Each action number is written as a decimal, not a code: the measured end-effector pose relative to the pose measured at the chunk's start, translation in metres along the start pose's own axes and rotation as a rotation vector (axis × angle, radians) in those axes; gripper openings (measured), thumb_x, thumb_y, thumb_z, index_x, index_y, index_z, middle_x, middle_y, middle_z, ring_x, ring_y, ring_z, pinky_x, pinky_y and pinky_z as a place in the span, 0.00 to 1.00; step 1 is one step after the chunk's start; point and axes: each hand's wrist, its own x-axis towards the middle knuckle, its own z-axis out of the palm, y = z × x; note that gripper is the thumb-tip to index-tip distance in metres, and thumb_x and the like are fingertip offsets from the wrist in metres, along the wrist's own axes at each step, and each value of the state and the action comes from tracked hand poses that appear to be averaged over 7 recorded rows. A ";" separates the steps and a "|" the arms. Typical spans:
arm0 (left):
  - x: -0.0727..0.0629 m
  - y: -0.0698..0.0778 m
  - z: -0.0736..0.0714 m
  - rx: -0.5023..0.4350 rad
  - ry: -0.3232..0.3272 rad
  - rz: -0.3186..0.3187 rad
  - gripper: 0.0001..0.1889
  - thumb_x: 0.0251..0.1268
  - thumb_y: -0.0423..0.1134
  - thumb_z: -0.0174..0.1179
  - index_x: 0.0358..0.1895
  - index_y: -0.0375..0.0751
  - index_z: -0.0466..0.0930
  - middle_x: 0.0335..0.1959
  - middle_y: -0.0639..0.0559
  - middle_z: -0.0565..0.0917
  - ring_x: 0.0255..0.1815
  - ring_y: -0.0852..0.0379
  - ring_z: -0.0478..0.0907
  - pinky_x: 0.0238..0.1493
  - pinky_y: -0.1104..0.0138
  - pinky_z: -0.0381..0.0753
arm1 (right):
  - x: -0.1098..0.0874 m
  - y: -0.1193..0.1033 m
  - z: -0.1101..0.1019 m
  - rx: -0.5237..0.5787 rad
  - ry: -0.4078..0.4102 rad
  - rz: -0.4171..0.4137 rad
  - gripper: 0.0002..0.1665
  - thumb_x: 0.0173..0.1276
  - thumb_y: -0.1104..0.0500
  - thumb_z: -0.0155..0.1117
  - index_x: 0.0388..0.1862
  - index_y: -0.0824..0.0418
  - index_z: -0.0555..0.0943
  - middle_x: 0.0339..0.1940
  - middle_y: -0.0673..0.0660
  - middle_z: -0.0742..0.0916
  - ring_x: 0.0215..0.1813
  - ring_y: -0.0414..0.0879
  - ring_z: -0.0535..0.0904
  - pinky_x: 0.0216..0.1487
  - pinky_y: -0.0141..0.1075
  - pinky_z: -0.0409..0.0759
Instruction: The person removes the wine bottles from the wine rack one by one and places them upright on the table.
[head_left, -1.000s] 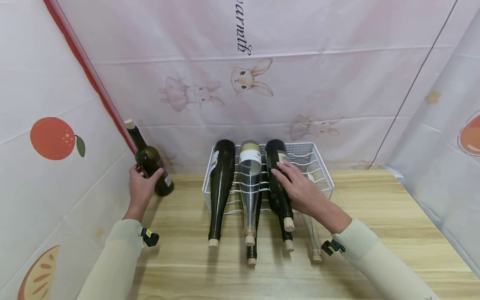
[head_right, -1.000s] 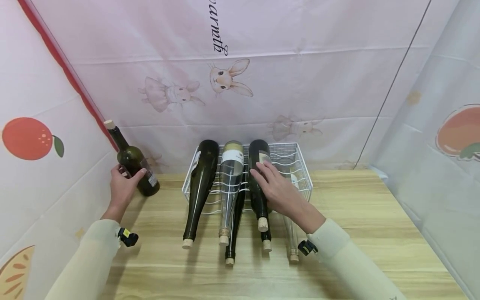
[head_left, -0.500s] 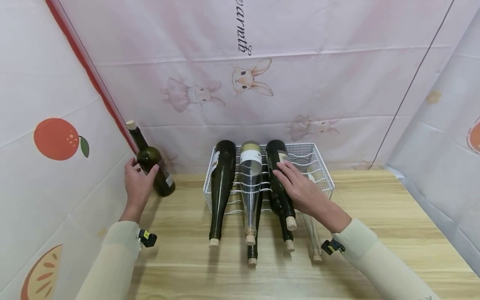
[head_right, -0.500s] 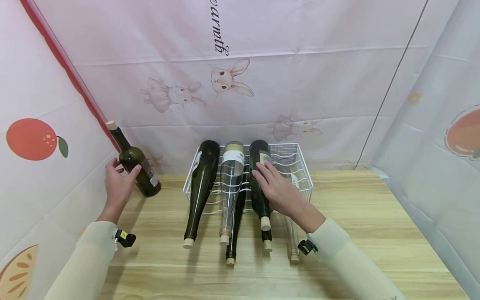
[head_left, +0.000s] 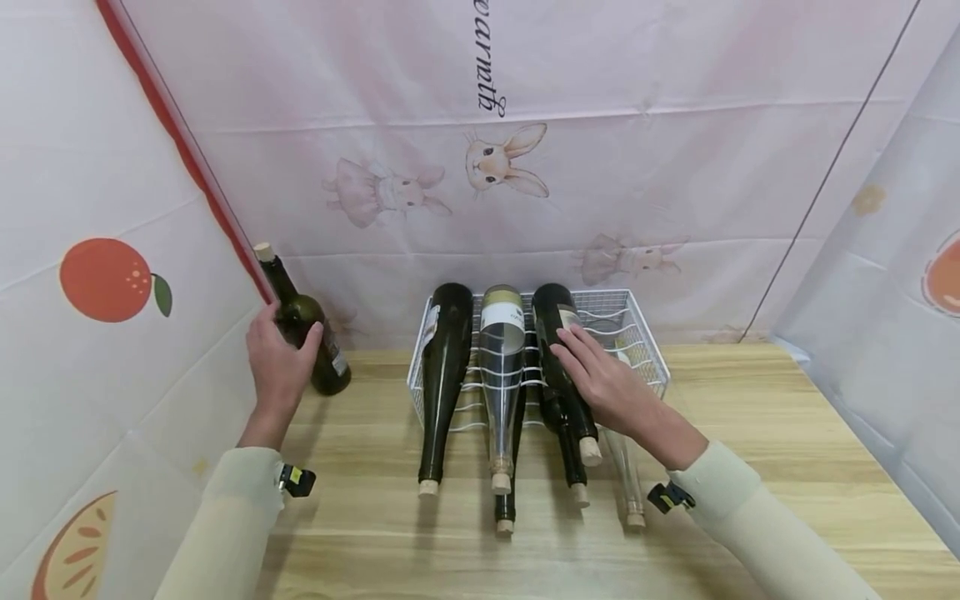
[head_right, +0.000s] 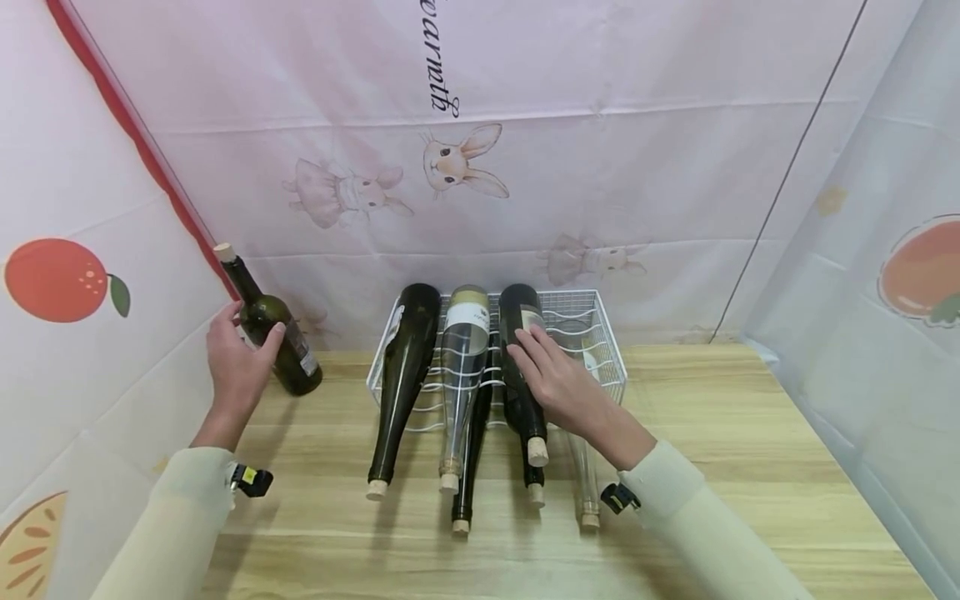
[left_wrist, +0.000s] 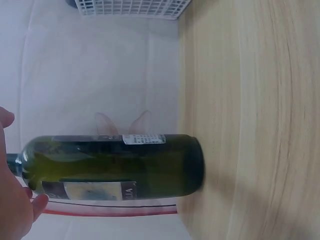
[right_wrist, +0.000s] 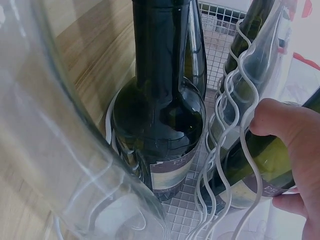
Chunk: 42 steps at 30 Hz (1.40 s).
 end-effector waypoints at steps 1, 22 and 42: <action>-0.001 0.001 0.000 0.009 0.005 0.019 0.37 0.67 0.46 0.68 0.73 0.34 0.65 0.71 0.32 0.72 0.72 0.34 0.67 0.72 0.39 0.68 | 0.000 0.000 0.000 0.001 0.002 -0.001 0.29 0.61 0.77 0.58 0.64 0.77 0.76 0.63 0.78 0.82 0.65 0.73 0.80 0.48 0.50 0.89; -0.008 0.026 0.003 0.062 0.027 0.267 0.36 0.64 0.41 0.72 0.70 0.28 0.68 0.68 0.31 0.75 0.68 0.32 0.69 0.68 0.41 0.71 | 0.005 -0.004 -0.006 -0.001 0.051 0.002 0.27 0.79 0.72 0.32 0.64 0.77 0.76 0.63 0.77 0.82 0.66 0.71 0.80 0.49 0.47 0.89; -0.014 0.064 0.007 0.112 -0.063 0.510 0.37 0.62 0.39 0.73 0.70 0.27 0.68 0.65 0.30 0.76 0.67 0.33 0.71 0.71 0.42 0.72 | 0.010 -0.001 -0.014 0.067 0.119 0.034 0.24 0.84 0.60 0.42 0.63 0.77 0.76 0.65 0.76 0.82 0.65 0.73 0.80 0.60 0.54 0.84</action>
